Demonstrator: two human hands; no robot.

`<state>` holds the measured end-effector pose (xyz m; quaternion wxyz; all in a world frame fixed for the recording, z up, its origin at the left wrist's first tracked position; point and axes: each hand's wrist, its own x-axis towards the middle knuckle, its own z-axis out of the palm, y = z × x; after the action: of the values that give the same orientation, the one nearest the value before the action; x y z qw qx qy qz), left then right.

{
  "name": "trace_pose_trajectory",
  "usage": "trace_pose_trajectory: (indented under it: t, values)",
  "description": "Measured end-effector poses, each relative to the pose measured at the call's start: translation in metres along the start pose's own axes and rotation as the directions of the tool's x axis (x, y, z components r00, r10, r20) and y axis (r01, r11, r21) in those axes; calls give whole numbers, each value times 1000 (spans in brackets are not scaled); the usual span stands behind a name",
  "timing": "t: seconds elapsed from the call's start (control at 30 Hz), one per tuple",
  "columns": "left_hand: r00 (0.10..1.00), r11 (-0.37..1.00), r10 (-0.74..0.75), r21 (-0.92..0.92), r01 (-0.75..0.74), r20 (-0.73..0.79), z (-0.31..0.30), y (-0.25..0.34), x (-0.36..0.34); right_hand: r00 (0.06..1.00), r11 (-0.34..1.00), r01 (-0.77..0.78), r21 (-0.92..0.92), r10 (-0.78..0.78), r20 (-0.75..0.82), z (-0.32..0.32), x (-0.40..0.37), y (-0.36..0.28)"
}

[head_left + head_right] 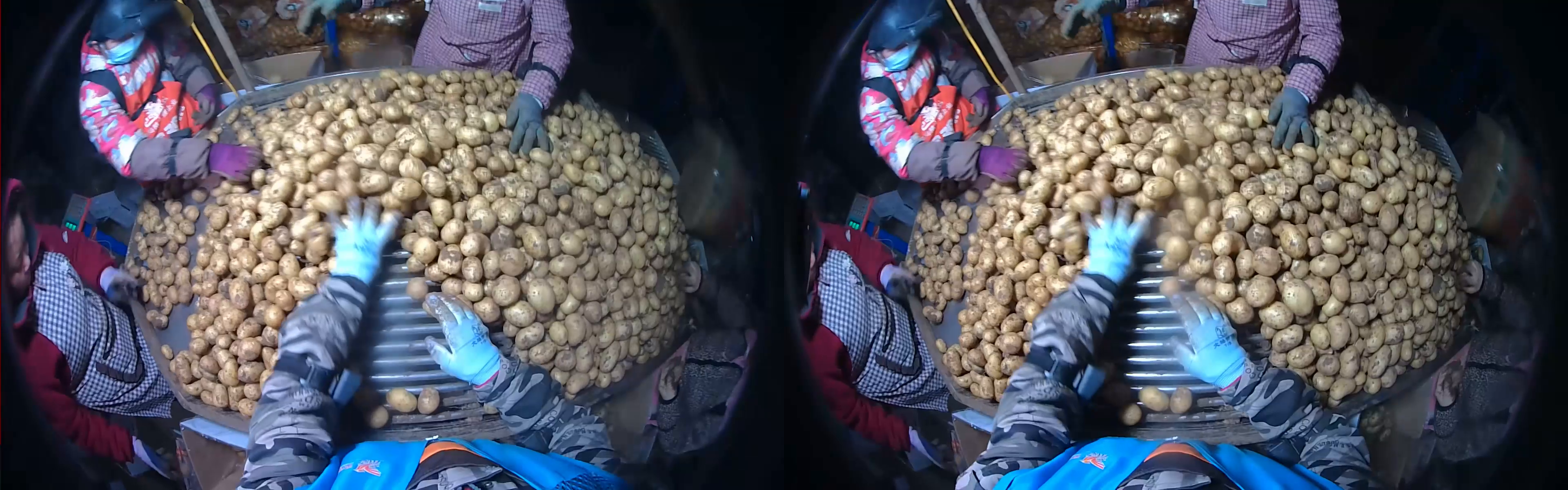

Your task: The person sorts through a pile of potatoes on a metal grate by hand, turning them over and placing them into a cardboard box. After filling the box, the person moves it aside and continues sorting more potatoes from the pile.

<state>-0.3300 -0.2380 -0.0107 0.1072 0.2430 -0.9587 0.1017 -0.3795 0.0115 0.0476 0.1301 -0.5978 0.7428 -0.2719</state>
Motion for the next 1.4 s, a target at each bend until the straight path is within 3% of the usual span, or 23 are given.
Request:
trace_pose_trajectory:
  t: [0.07,0.17,0.27,0.33,0.47,0.53,0.57,0.6,0.67,0.7,0.73,0.8,0.87,0.93,0.97,1.07,1.13,1.2,1.27,1.3,1.33,1.4]
  values:
    - [993,993,-115,29,114,23,10,-18,30,999,998,-41,-38,41,-11,0,3,5]
    - [993,997,-75,29,73,87,12,-45,49,998,996,-48,-78,45,-37,1,9,8]
    - [972,975,-193,137,174,136,11,-67,74,998,992,-57,-116,55,-18,-4,7,5]
    - [970,974,-222,72,216,95,26,-101,84,998,988,-52,-148,47,-32,-6,6,8]
    - [863,904,-427,151,401,268,23,-159,88,999,959,-40,-280,46,15,-9,8,10]
    - [737,766,-629,41,641,247,27,-186,81,998,946,-57,-320,42,-53,-3,14,15]
    - [794,850,-526,202,486,305,6,-191,78,993,924,-73,-375,31,-116,-3,18,18]
    - [731,821,-571,237,520,373,-18,-188,80,993,925,-73,-372,31,-117,-11,26,18]
    - [699,794,-605,219,567,382,-16,-203,76,991,916,-101,-389,56,-124,-32,46,17]
    - [691,783,-621,273,558,369,-17,-200,75,985,861,-110,-496,29,-169,-37,56,24]
    - [696,788,-616,273,552,369,-16,-193,76,977,793,-124,-596,-6,-211,-41,68,32]
    - [864,917,-398,105,385,308,-24,-158,82,956,805,-154,-573,-24,-291,-51,91,61]
    - [839,886,-153,-304,351,522,-10,-125,99,928,820,-360,-445,363,-81,-66,135,70]
    - [854,784,-338,-384,488,396,30,-90,89,881,763,-362,-535,467,70,-58,169,87]
    - [840,803,-319,-346,486,438,23,-74,84,828,697,-381,-608,549,110,-53,181,81]
    - [791,817,-361,-241,523,494,0,-18,65,849,745,-289,-601,490,199,-37,177,64]
    - [875,826,-243,-383,413,419,1,-23,46,822,798,-180,-575,443,358,-35,174,50]
    - [960,922,-70,-349,166,271,10,-23,20,853,882,-118,-456,326,408,-25,158,39]
    - [917,897,-15,-400,189,398,-16,-20,-6,881,897,-15,-442,221,418,-6,135,30]
    - [939,917,8,-377,130,344,-20,-17,-24,877,937,-13,-349,178,446,-16,125,4]
    - [946,926,39,-368,87,321,-27,-15,-43,926,956,3,-292,108,362,7,107,4]
    - [922,937,96,-347,43,376,-51,-11,-74,951,920,10,-391,112,288,22,74,-22]
